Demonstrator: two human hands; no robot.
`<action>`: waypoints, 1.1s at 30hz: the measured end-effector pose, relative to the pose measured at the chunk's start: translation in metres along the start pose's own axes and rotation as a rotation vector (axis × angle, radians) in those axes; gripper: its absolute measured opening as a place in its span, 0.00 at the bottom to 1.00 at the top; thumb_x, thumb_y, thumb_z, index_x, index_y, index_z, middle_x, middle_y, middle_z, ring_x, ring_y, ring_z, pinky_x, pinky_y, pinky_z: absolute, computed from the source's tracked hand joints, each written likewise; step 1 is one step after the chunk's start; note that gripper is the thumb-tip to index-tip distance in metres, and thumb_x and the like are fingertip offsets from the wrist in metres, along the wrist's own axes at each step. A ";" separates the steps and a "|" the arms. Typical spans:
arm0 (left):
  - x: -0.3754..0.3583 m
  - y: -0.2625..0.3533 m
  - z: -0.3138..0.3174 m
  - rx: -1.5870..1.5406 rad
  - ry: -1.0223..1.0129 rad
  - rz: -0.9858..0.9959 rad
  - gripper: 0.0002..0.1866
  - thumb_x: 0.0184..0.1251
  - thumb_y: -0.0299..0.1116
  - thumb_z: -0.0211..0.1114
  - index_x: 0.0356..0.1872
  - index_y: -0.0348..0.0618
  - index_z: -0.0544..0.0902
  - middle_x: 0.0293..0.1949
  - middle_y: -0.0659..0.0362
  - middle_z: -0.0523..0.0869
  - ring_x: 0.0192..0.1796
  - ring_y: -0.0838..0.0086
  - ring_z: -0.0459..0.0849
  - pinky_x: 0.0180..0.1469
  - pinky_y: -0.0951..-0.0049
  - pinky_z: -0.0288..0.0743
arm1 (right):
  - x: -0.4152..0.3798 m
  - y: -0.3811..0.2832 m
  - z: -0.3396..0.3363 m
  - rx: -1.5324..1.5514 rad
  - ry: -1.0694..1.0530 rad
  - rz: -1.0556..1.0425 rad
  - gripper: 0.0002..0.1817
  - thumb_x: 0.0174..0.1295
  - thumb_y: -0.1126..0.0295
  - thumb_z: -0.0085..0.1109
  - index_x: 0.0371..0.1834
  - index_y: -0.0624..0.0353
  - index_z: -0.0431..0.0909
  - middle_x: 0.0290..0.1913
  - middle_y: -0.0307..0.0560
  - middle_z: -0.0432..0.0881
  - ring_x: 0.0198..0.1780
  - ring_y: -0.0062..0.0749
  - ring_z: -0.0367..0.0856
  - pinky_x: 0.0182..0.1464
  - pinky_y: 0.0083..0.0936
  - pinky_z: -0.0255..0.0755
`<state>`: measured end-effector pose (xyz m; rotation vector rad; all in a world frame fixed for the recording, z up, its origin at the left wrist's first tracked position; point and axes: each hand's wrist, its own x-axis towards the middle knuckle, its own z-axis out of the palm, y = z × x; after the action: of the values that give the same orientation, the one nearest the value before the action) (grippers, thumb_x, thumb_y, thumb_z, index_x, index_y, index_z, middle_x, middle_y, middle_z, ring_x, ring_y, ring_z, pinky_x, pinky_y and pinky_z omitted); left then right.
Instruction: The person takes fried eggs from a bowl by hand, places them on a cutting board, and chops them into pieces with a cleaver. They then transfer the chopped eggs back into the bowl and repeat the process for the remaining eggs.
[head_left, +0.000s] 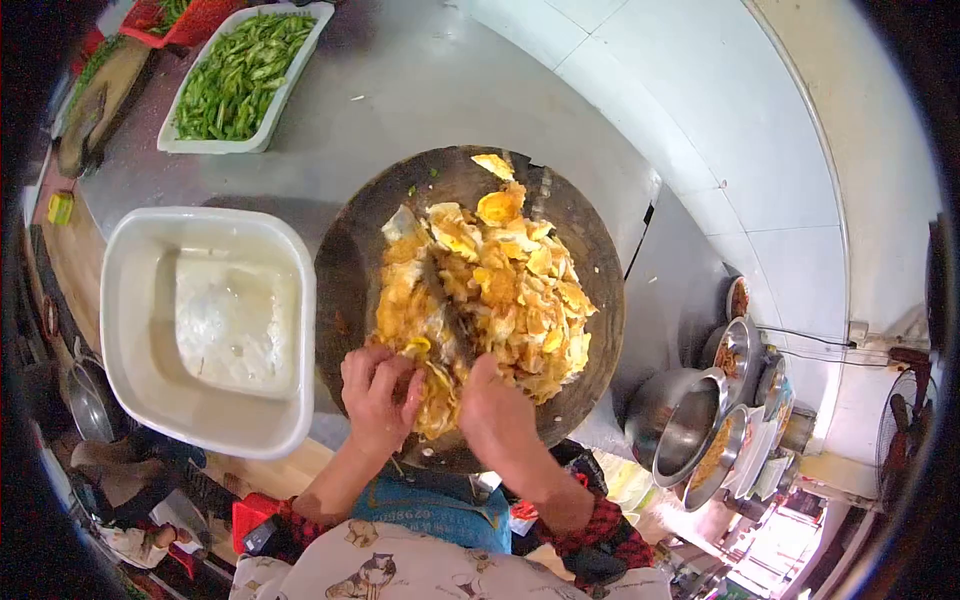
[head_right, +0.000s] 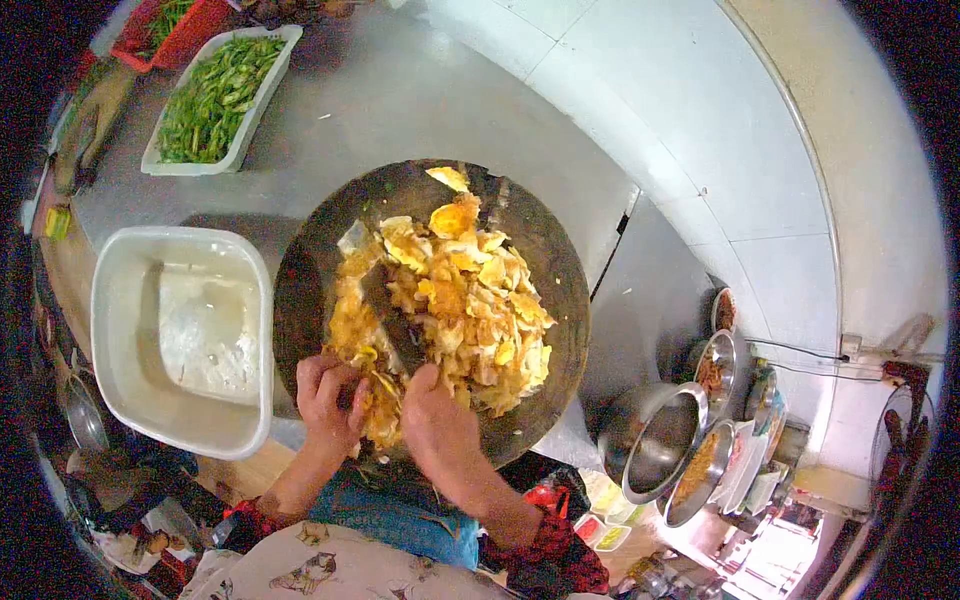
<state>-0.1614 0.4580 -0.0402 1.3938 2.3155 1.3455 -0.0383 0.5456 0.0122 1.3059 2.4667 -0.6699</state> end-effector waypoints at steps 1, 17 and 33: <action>-0.004 0.000 -0.004 -0.019 -0.011 -0.034 0.11 0.49 0.29 0.70 0.35 0.43 0.81 0.40 0.52 0.77 0.43 0.57 0.74 0.44 0.60 0.68 | -0.003 -0.001 -0.013 0.000 -0.007 0.003 0.12 0.69 0.67 0.42 0.41 0.68 0.62 0.28 0.67 0.80 0.28 0.62 0.81 0.27 0.51 0.74; -0.023 -0.003 -0.006 -0.150 0.060 -0.028 0.17 0.49 0.27 0.68 0.42 0.41 0.77 0.41 0.49 0.76 0.44 0.54 0.74 0.46 0.58 0.69 | -0.016 -0.006 -0.062 0.061 0.093 -0.006 0.13 0.70 0.64 0.45 0.40 0.65 0.62 0.23 0.63 0.79 0.24 0.60 0.80 0.25 0.49 0.73; -0.035 0.005 -0.008 -0.246 0.160 -0.217 0.15 0.49 0.28 0.66 0.39 0.39 0.75 0.47 0.47 0.73 0.50 0.53 0.72 0.52 0.59 0.69 | -0.069 -0.034 -0.084 0.233 0.342 0.016 0.16 0.69 0.61 0.47 0.42 0.66 0.63 0.24 0.66 0.80 0.30 0.62 0.82 0.30 0.51 0.75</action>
<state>-0.1422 0.4274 -0.0422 0.9659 2.2217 1.6553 -0.0299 0.5244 0.1238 1.6454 2.7035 -0.8092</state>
